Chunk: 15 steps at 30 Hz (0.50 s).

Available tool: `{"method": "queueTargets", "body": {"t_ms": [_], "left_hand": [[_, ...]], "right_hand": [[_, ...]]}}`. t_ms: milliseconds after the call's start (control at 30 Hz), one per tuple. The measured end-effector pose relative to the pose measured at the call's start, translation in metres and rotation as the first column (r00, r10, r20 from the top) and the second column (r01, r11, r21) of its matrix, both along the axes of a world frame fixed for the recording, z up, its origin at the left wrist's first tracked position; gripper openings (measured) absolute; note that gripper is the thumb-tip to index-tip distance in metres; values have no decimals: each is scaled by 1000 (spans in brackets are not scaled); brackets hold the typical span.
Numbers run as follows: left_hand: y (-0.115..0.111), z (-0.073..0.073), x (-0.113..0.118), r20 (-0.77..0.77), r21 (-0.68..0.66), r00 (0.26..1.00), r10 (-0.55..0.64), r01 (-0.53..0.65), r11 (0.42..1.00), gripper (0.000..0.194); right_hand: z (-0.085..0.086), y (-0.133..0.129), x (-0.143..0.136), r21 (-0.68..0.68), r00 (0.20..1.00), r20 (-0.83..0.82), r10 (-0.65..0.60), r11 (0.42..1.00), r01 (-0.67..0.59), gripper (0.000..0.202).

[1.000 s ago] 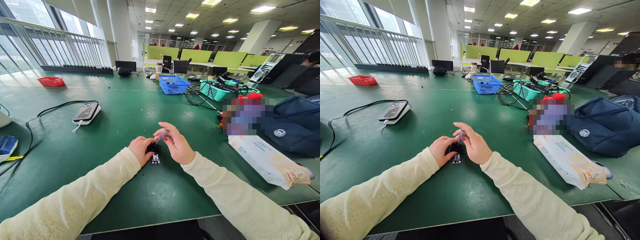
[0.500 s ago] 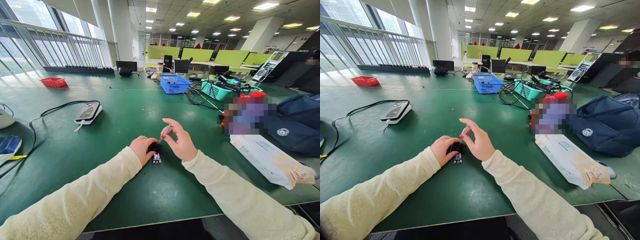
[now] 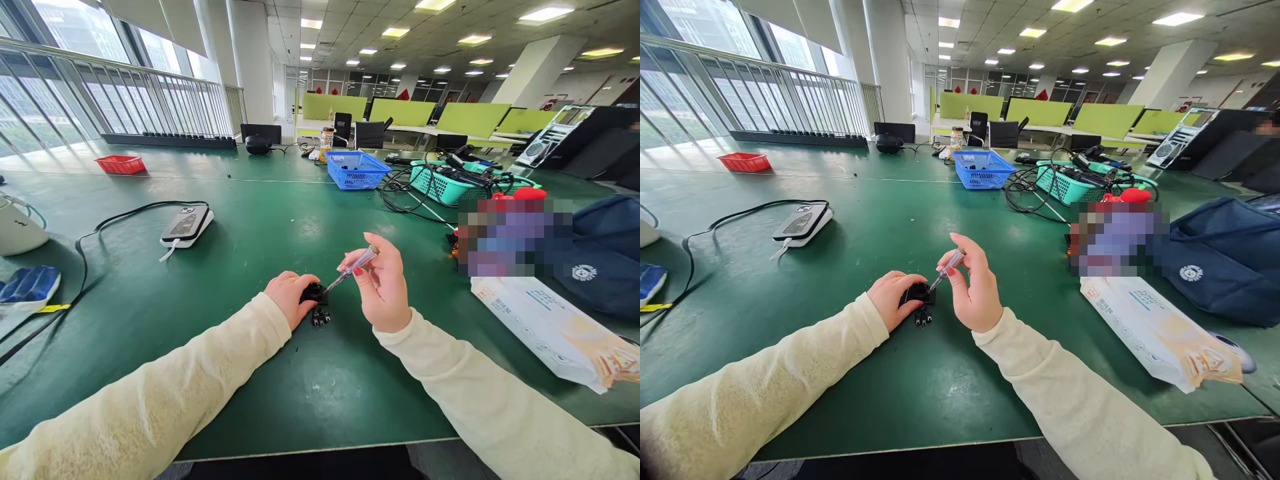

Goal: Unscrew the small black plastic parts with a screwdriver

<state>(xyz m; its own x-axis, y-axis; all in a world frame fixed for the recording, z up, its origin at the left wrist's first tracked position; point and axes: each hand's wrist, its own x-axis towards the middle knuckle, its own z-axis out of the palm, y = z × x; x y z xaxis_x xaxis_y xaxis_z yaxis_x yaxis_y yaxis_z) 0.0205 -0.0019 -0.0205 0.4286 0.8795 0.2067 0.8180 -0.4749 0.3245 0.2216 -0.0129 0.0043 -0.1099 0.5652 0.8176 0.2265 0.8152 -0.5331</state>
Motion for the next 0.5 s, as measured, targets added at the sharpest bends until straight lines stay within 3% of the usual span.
{"method": "queueTargets", "body": {"t_ms": [500], "left_hand": [[-1, 3, 2, -17, -26, 1000, 20, -20, 999, 41]], "right_hand": [[0, 0, -2, -53, 985, 163, 46, 998, -38, 39]]}}
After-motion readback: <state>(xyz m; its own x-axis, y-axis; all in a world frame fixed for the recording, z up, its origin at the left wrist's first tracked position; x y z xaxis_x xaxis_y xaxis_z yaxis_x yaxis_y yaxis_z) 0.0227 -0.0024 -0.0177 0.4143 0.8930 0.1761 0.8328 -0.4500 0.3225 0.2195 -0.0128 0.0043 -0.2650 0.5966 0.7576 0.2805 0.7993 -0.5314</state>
